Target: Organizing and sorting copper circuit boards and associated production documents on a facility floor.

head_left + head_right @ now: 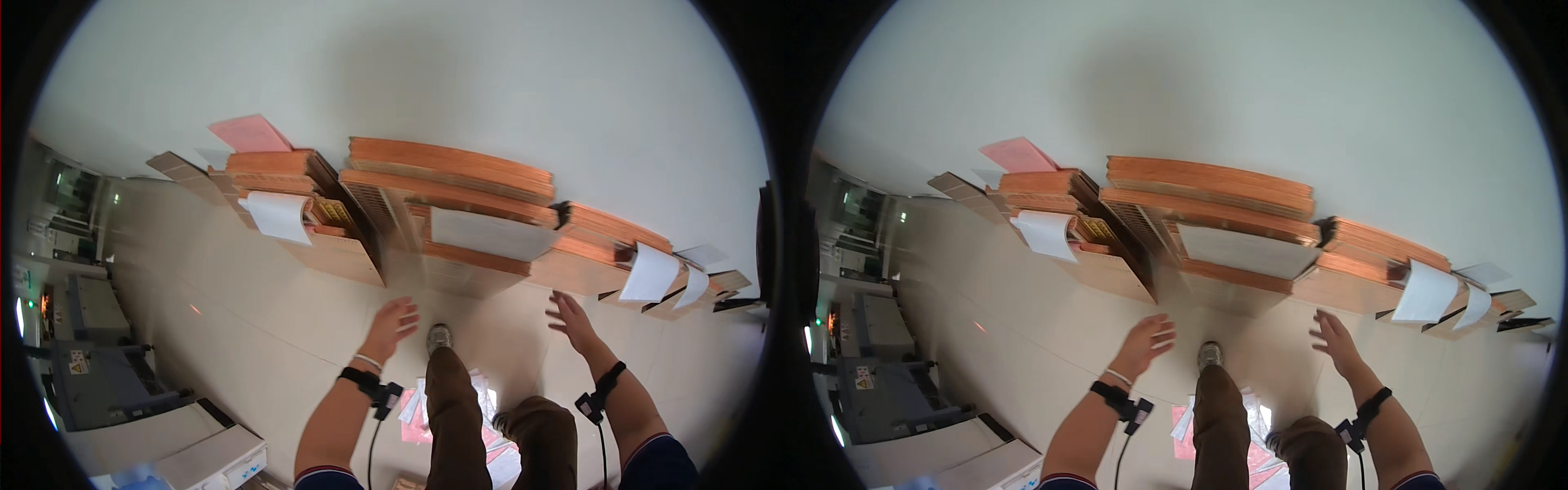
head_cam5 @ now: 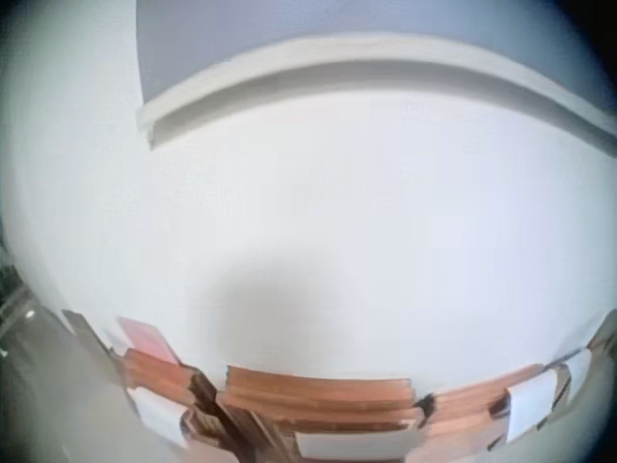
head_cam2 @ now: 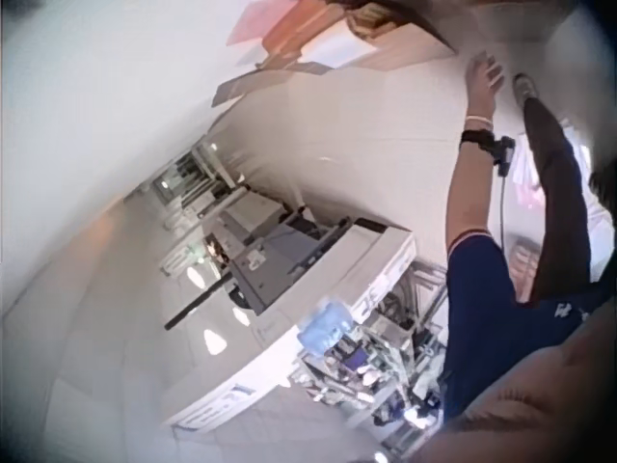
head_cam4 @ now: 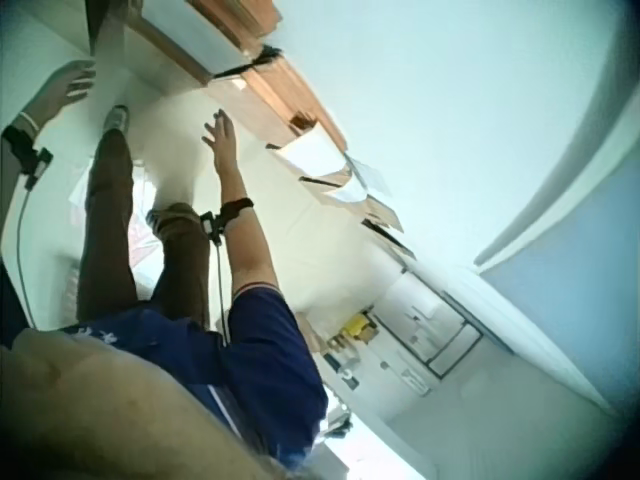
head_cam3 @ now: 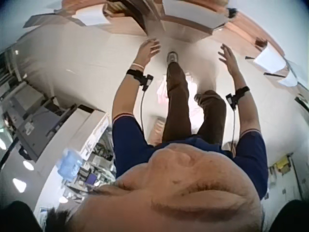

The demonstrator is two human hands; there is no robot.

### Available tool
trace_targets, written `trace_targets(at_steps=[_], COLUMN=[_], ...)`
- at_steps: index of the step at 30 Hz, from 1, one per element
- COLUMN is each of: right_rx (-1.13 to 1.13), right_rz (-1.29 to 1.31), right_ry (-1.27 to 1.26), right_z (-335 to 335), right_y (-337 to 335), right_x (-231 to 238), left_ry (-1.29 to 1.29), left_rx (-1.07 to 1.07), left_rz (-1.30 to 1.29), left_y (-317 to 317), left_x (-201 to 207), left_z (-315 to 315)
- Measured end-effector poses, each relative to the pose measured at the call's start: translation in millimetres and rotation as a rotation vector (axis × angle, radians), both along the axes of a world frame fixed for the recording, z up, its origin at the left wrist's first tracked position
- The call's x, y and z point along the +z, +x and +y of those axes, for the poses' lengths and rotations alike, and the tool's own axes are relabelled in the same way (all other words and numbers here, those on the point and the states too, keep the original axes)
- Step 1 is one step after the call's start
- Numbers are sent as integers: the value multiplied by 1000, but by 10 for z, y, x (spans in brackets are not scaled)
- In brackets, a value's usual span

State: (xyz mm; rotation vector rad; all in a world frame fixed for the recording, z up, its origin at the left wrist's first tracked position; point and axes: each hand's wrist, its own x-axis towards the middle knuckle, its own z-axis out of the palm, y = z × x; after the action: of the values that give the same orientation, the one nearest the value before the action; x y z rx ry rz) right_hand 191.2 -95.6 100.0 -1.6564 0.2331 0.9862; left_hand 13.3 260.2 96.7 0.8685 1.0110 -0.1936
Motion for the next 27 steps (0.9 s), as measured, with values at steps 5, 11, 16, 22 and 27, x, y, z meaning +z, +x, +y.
trace_targets(at_steps=[5,11,16,22,27], right_rx=[-358,-671,-680,-701,-670], right_rz=[-126,-169,-211,-126,-112], right_ry=[-23,49,83,141,209], right_z=[892,1208,1236,1181,1105], right_y=[443,530,487,275,-42], right_x=[-605,-850,-821,-801,-716], left_ry=[-174,180,309,373,-54], left_rx=[149,280,253,219,445], left_rz=[-7,-116,-216,-140,-148], left_y=[608,1131,1502,1359,870], left_x=[-570,-809,-775,-904,-948], left_z=[-10,145,73,20,123])
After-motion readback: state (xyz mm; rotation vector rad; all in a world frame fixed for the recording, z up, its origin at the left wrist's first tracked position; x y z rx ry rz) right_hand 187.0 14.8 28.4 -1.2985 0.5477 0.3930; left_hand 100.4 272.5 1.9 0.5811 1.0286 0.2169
